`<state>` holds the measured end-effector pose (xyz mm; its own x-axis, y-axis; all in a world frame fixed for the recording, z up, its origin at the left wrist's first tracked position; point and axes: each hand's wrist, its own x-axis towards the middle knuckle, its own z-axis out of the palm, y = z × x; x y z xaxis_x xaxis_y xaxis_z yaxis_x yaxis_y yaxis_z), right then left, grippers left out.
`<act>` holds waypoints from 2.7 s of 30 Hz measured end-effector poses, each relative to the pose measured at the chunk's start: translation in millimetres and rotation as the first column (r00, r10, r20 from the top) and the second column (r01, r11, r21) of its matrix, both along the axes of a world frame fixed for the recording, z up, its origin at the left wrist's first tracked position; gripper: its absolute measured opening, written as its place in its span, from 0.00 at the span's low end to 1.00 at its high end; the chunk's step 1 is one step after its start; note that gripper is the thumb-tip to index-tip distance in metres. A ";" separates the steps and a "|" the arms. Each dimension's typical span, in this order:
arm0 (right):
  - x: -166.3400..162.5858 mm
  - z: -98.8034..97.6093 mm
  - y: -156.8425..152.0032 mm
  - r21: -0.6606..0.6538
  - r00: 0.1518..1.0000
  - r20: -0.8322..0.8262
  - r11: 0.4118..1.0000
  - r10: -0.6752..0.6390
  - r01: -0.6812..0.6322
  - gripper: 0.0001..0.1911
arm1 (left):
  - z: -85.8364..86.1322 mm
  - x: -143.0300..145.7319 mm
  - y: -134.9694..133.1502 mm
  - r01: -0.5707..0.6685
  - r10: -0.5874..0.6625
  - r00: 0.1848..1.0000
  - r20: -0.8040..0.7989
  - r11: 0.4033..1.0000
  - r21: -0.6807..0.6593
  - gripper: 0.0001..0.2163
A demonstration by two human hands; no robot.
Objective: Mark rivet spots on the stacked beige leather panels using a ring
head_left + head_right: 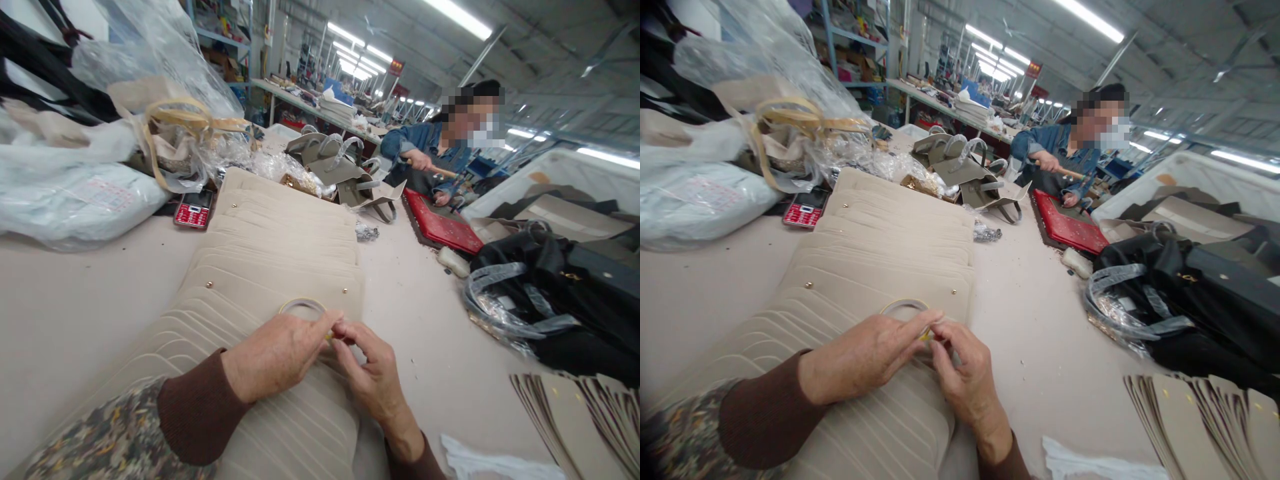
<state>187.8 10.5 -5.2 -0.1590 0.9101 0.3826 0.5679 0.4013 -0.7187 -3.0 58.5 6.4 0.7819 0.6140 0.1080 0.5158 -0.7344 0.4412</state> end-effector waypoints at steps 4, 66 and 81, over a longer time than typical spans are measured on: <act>-5.2 -1.3 -0.6 0.068 0.997 0.075 0.997 0.015 -0.020 0.09 | 0.3 1.7 -2.1 0.005 -0.005 1.000 -0.003 1.000 -0.022 0.18; -0.3 -30.9 0.4 -0.165 0.926 0.153 0.915 -0.345 0.368 0.12 | -8.5 13.7 -7.7 -0.195 0.203 0.949 -0.241 0.979 0.057 0.09; 7.2 -3.4 -1.6 -0.581 0.974 0.228 0.804 0.007 0.130 0.11 | 1.8 2.2 14.6 -0.339 0.358 0.931 -0.073 0.921 0.189 0.08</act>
